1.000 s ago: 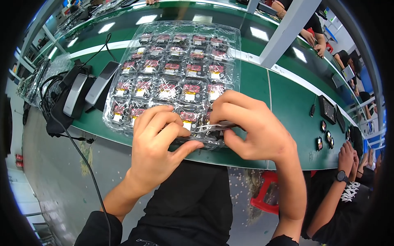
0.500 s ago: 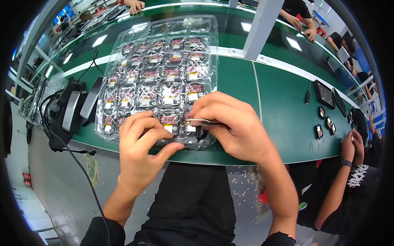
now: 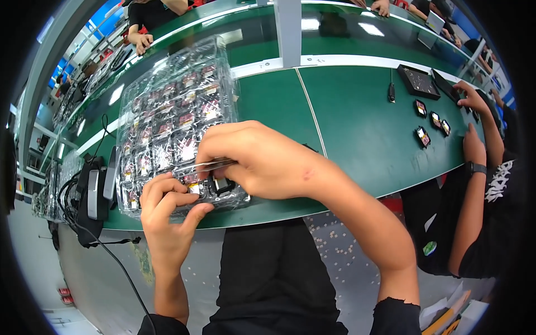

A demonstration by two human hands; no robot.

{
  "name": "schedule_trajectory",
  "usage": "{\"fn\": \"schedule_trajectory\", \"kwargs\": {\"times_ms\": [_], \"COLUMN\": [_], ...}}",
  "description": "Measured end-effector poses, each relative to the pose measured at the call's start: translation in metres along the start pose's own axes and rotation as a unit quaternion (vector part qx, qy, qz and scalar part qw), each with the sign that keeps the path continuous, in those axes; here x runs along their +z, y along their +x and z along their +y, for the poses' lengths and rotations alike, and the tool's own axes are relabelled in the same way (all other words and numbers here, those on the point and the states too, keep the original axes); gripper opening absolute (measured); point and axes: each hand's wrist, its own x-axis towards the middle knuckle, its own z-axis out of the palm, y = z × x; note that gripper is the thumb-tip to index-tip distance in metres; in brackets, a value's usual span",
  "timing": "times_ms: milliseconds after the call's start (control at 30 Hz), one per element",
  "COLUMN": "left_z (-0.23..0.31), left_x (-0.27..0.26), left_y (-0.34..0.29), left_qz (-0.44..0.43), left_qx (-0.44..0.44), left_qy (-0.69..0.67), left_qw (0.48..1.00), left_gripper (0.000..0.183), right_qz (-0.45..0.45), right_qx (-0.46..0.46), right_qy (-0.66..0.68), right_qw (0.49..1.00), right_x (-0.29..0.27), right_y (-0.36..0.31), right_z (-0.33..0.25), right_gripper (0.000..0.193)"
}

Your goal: Inspecting and assembling small electronic components of smartwatches using tweezers at a workbench.

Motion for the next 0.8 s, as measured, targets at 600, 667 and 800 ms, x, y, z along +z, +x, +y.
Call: {"fn": "schedule_trajectory", "kwargs": {"times_ms": [600, 667, 800], "left_z": [0.003, 0.004, 0.004], "left_x": [-0.002, 0.003, -0.003], "left_y": [0.001, 0.002, -0.002], "left_qz": [0.000, 0.009, 0.027], "left_qx": [-0.010, -0.008, 0.022], "left_qy": [-0.003, -0.003, 0.014], "left_qw": [1.000, 1.000, 0.999], "left_gripper": [0.033, 0.034, 0.036], "right_qz": [0.099, 0.117, 0.222], "right_qx": [0.077, 0.124, 0.260], "right_qy": [0.142, 0.200, 0.377], "right_qw": [0.982, 0.965, 0.861], "right_x": [-0.001, 0.000, 0.008], "right_y": [0.020, 0.006, -0.024], "right_z": [-0.025, -0.025, -0.036], "right_gripper": [0.009, 0.009, 0.018]}}
